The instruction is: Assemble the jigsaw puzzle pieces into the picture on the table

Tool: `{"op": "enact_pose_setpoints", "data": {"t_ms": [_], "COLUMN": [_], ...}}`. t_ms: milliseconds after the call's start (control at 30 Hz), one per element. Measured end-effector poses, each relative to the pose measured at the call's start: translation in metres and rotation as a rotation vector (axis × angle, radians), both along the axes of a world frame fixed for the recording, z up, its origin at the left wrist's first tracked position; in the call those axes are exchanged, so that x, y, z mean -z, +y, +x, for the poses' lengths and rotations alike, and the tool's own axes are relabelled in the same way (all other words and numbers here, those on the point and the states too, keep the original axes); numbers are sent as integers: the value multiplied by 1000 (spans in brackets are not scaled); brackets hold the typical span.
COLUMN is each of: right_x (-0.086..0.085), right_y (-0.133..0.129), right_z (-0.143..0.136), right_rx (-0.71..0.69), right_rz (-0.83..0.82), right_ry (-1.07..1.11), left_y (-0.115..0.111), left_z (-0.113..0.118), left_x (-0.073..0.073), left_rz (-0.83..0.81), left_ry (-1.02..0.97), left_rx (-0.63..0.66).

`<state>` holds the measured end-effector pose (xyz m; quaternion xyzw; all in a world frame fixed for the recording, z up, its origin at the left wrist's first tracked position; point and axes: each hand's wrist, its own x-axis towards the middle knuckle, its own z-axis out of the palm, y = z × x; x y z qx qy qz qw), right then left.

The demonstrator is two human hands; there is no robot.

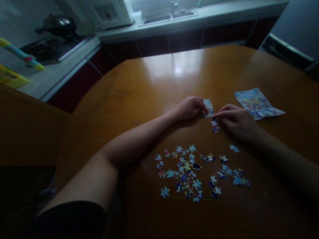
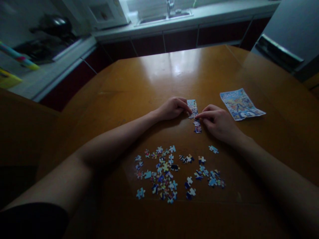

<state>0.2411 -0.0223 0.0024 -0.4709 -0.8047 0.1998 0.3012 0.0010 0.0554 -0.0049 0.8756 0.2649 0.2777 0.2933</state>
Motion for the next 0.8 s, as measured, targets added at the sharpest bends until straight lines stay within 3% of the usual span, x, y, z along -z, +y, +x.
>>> {"op": "enact_pose_setpoints", "data": {"t_ms": [200,600,800], "right_x": [0,-4,-28], "right_y": [3,1,-21], "right_z": [1,-3,-12], "right_rx": [69,70,8], "right_rz": [20,9,127], "right_ry": [54,10,59], "left_y": [2,2,0], "left_z": [-1,-1,-1], "left_x": [1,-1,-4], "left_rz": [-38,-11,-24], "left_ry": [-19,-22,-24], "left_rx": [-10,18,34]}}
